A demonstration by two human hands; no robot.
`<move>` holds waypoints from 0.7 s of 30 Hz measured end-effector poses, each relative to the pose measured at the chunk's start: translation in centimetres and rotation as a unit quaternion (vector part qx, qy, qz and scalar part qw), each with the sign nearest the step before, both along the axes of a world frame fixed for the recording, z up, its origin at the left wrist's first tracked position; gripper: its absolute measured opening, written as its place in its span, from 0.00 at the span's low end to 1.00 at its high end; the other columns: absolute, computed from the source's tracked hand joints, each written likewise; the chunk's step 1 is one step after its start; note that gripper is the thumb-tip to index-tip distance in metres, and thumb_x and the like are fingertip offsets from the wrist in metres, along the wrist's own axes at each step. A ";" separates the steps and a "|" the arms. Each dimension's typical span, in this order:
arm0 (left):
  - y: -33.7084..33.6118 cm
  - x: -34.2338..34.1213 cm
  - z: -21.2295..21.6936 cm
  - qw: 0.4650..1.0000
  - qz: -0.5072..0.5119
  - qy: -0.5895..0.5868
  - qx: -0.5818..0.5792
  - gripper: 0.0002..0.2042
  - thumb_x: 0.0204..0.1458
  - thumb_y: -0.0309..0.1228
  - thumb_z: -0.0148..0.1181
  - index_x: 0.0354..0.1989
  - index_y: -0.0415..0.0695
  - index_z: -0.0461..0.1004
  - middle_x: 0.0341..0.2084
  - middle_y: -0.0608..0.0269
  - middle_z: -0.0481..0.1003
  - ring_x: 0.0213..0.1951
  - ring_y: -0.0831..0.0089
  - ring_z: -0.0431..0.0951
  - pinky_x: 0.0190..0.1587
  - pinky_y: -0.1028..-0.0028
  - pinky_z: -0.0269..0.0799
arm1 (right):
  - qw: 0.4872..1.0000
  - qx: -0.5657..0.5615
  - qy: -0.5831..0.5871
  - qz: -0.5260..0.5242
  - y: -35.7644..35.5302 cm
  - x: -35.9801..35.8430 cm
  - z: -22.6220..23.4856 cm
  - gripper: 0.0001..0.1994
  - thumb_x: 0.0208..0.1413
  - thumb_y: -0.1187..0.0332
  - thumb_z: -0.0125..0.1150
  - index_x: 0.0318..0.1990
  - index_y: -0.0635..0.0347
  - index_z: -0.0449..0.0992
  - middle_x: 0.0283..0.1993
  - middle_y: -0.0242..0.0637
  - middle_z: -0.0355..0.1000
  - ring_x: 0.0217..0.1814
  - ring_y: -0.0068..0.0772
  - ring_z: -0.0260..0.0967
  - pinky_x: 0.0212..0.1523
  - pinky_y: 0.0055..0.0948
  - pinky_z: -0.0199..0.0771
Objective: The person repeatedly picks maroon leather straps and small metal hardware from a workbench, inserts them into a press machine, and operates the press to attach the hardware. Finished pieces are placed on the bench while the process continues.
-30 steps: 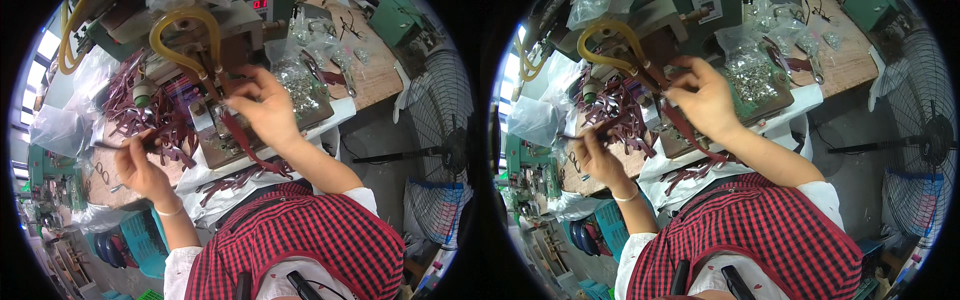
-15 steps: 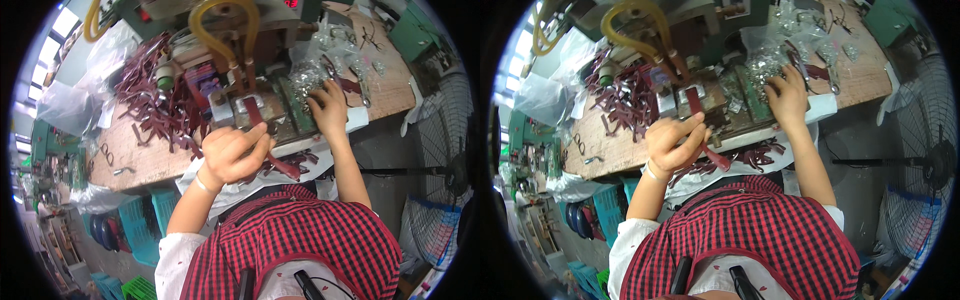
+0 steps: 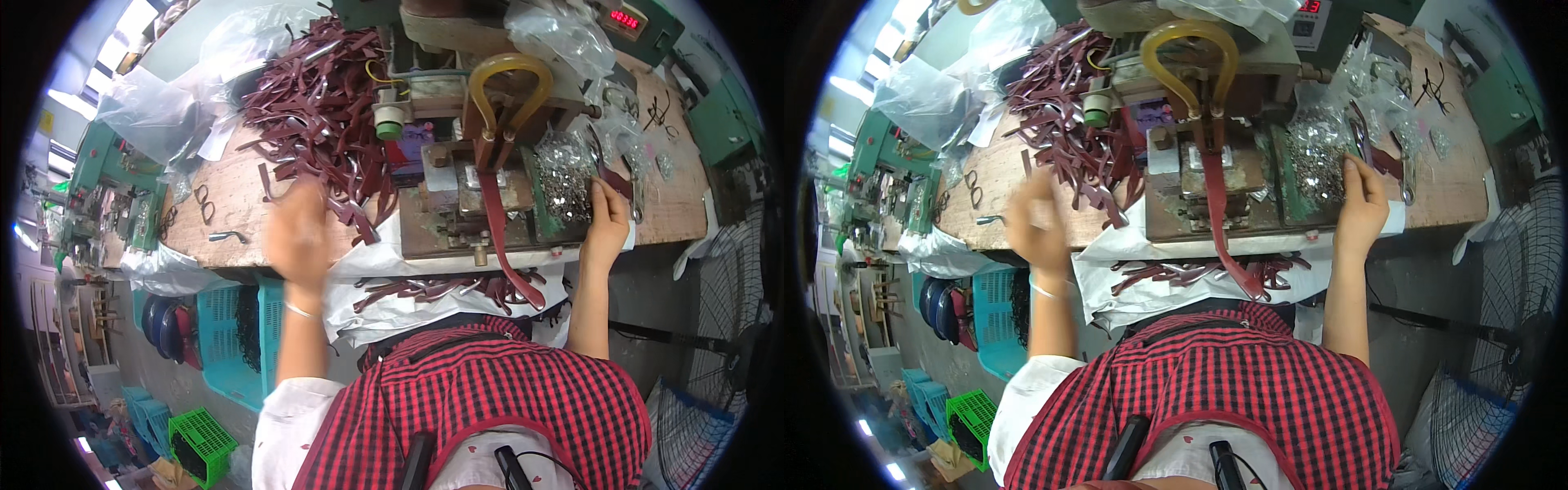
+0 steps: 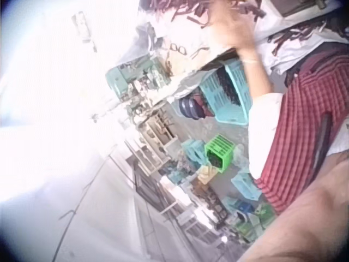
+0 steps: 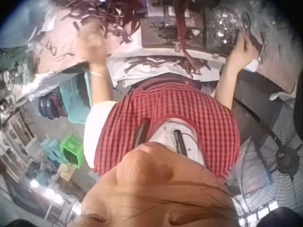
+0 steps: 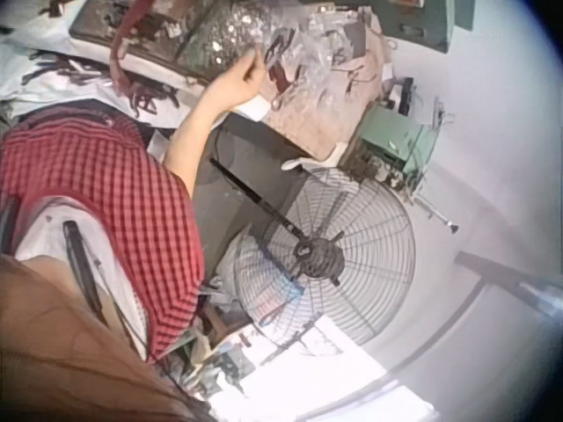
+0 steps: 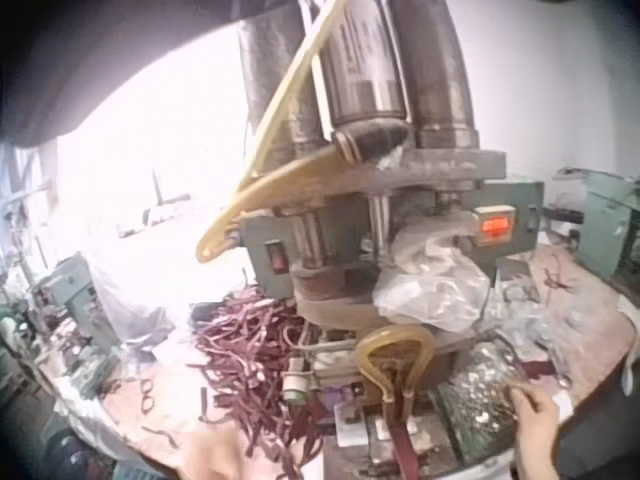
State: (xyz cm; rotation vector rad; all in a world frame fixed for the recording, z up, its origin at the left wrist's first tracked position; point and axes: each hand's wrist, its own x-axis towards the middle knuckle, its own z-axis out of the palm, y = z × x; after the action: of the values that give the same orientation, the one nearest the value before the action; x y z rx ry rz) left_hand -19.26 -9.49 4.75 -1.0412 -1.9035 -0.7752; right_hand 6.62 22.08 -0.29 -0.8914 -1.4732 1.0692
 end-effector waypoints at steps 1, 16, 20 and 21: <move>-2.3 -4.1 -0.3 0.976 -0.014 -0.203 0.082 0.16 0.50 0.20 0.68 0.49 0.40 0.81 0.48 0.54 0.82 0.50 0.58 0.82 0.52 0.66 0.76 | 0.999 -0.019 0.036 0.008 0.5 0.3 -0.8 0.09 0.67 0.70 0.63 0.48 0.65 0.83 0.47 0.32 0.81 0.47 0.19 0.73 0.51 0.21 0.72; -2.5 -10.0 2.0 0.957 -0.041 -0.234 0.164 0.09 0.67 0.30 0.57 0.39 0.35 0.78 0.26 0.63 0.81 0.25 0.81 0.74 0.31 0.78 0.69 | 0.995 0.060 -0.020 0.075 0.1 -4.6 0.9 0.07 0.64 0.75 0.63 0.47 0.64 0.81 0.41 0.30 0.79 0.42 0.18 0.73 0.47 0.20 0.73; 1.9 -12.5 0.3 0.973 0.007 -0.232 0.005 0.09 0.65 0.32 0.59 0.42 0.38 0.79 0.31 0.55 0.81 0.32 0.64 0.81 0.36 0.70 0.73 | 0.995 0.037 -0.026 0.084 0.2 -4.3 -0.1 0.06 0.63 0.75 0.63 0.46 0.63 0.81 0.39 0.29 0.79 0.41 0.18 0.74 0.46 0.21 0.73; 1.6 -14.4 -3.0 0.979 0.027 -0.196 -0.038 0.09 0.64 0.32 0.60 0.43 0.39 0.79 0.34 0.51 0.82 0.36 0.57 0.82 0.39 0.67 0.75 | 0.996 0.035 -0.034 0.079 -0.5 -4.0 0.0 0.06 0.62 0.75 0.63 0.44 0.64 0.81 0.40 0.32 0.80 0.41 0.21 0.75 0.46 0.22 0.73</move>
State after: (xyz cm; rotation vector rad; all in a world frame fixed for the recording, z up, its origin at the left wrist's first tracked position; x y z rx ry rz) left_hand -33.69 -7.91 1.75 -0.9272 -2.3001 -0.9366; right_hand 2.67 21.56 -0.26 -0.7782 -1.6512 1.1037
